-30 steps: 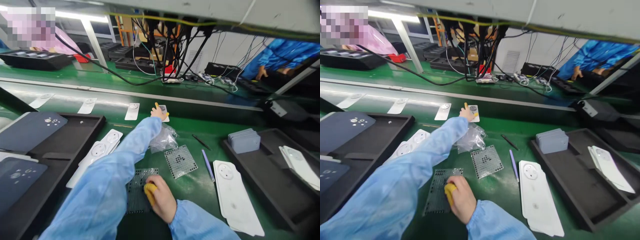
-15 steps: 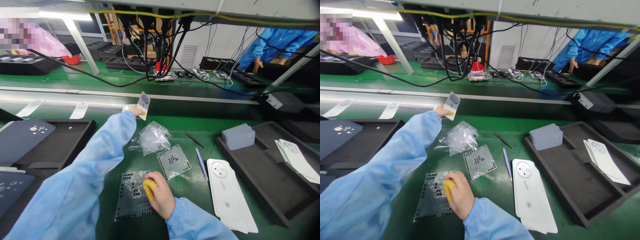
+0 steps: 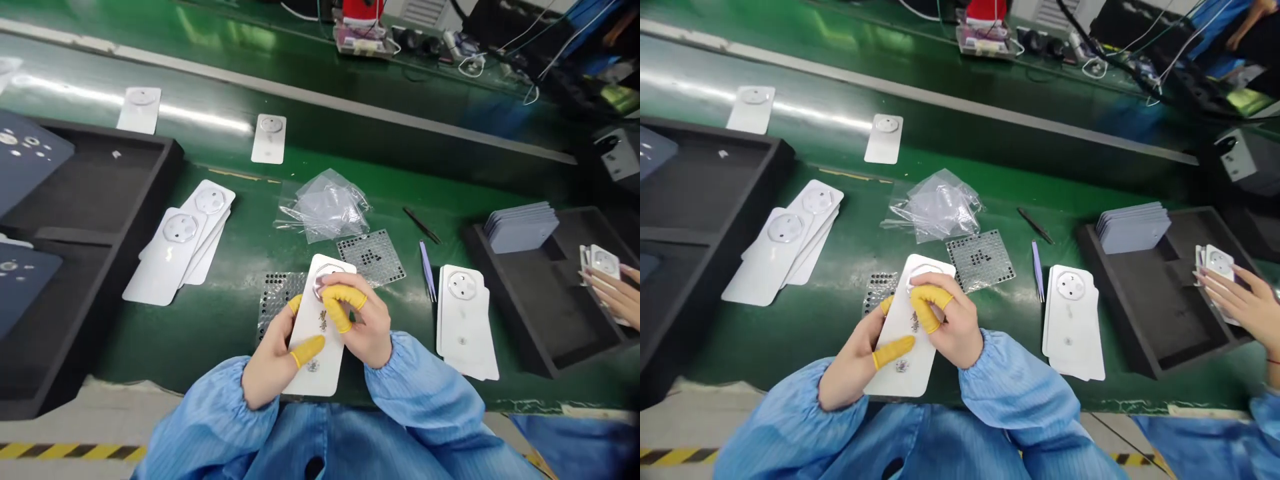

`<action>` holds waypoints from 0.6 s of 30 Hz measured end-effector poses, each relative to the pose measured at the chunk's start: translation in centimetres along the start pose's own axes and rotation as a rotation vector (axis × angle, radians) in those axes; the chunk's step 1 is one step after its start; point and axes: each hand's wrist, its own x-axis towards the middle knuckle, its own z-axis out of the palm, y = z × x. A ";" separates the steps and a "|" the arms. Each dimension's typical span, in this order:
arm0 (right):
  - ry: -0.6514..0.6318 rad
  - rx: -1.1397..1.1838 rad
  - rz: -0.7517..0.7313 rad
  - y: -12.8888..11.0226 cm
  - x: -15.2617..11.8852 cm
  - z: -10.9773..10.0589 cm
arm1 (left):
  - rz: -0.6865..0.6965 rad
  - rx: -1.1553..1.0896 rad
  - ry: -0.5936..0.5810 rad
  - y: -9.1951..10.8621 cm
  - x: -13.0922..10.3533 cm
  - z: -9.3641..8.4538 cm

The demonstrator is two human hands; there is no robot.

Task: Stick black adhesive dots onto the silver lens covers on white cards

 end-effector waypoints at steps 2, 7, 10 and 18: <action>0.034 0.000 -0.002 0.0 -0.2 -0.2 | 0.059 0.001 0.007 -0.3 -0.1 0.0; 0.003 -0.239 -0.166 -0.3 -0.3 -0.6 | 0.249 0.087 0.059 -1.0 -1.2 0.7; -0.050 -0.302 -0.214 -0.4 -0.6 -0.5 | 0.332 0.160 0.082 -1.1 -1.4 1.2; -0.229 -0.407 -0.347 -0.7 -0.9 -1.3 | 0.374 0.284 0.174 -1.6 -1.6 0.8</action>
